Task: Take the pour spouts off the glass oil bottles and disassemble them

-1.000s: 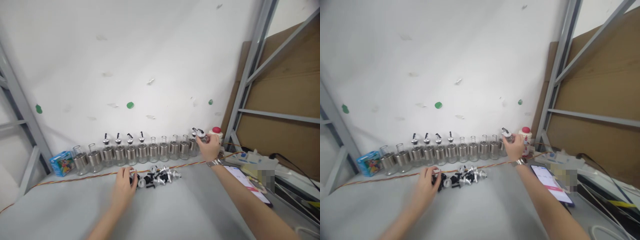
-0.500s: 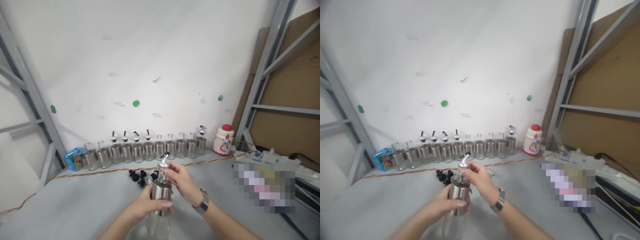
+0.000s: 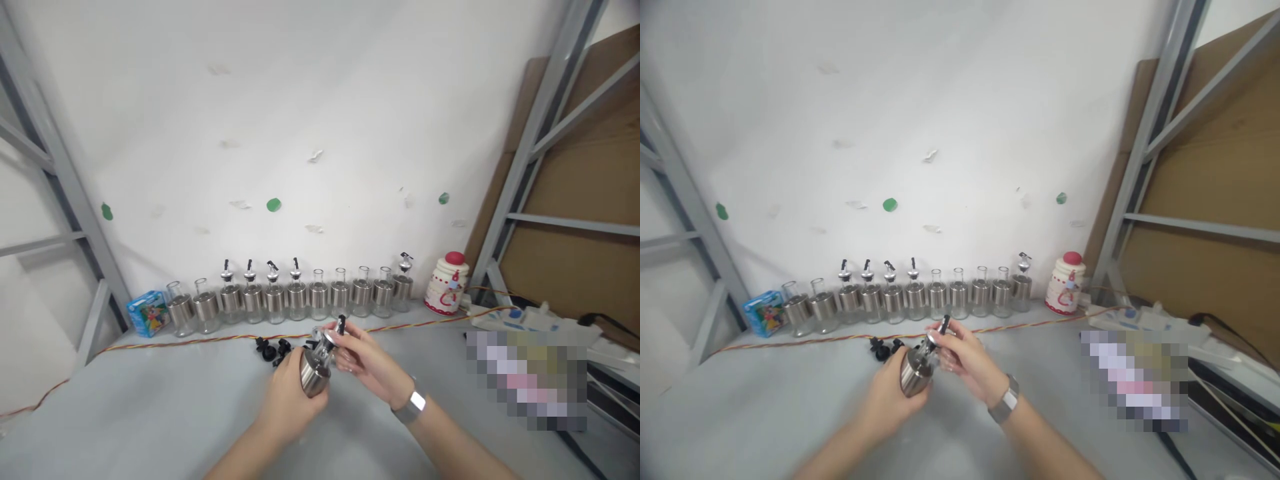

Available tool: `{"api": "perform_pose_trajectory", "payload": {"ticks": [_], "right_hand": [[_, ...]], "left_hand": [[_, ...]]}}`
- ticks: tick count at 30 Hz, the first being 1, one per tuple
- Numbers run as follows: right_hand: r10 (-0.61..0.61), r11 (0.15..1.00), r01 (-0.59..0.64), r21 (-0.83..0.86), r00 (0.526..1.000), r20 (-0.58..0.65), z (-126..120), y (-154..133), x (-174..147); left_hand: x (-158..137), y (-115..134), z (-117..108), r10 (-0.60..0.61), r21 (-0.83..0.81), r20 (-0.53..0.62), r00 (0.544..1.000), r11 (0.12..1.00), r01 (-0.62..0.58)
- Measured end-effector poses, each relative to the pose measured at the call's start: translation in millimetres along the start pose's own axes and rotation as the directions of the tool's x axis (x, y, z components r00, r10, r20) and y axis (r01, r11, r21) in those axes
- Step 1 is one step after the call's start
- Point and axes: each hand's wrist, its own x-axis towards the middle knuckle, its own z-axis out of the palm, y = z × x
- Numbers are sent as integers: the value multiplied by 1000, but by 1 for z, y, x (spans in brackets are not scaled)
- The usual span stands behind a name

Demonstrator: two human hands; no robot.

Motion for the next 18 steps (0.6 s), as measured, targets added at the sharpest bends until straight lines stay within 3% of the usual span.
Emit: {"api": "perform_pose_trajectory", "payload": {"ticks": [2, 5, 8, 10, 12, 15, 18], "right_hand": [[8, 1000, -9, 18, 999, 50, -2, -3, -1], [-8, 993, 16, -116, 998, 69, -5, -2, 2], [-108, 938, 57, -343, 986, -129, -3, 10, 7], [-223, 886, 61, -460, 925, -308, 0, 21, 10], [-291, 853, 43, -521, 867, -404, 3, 29, 11], [-295, 855, 54, -516, 868, -399, 4, 28, 9], [-281, 871, 117, -477, 915, -289, 2, 14, 2]], "left_hand": [[1, -1, 1, 8, 24, -1, 1000, 1000, -8], [2, -6, 3, -9, 124, -12, 1000, 992, 10], [1, -10, 6, 6, 349, -64, 998, 937, 17], [-1, -11, 9, 49, 468, -75, 996, 884, -8], [-2, -9, 11, 75, 505, -62, 995, 862, -34], [-4, -2, 6, 34, 416, -21, 999, 909, -23], [-3, 9, -10, -34, 42, 208, 978, 999, 26]]}}
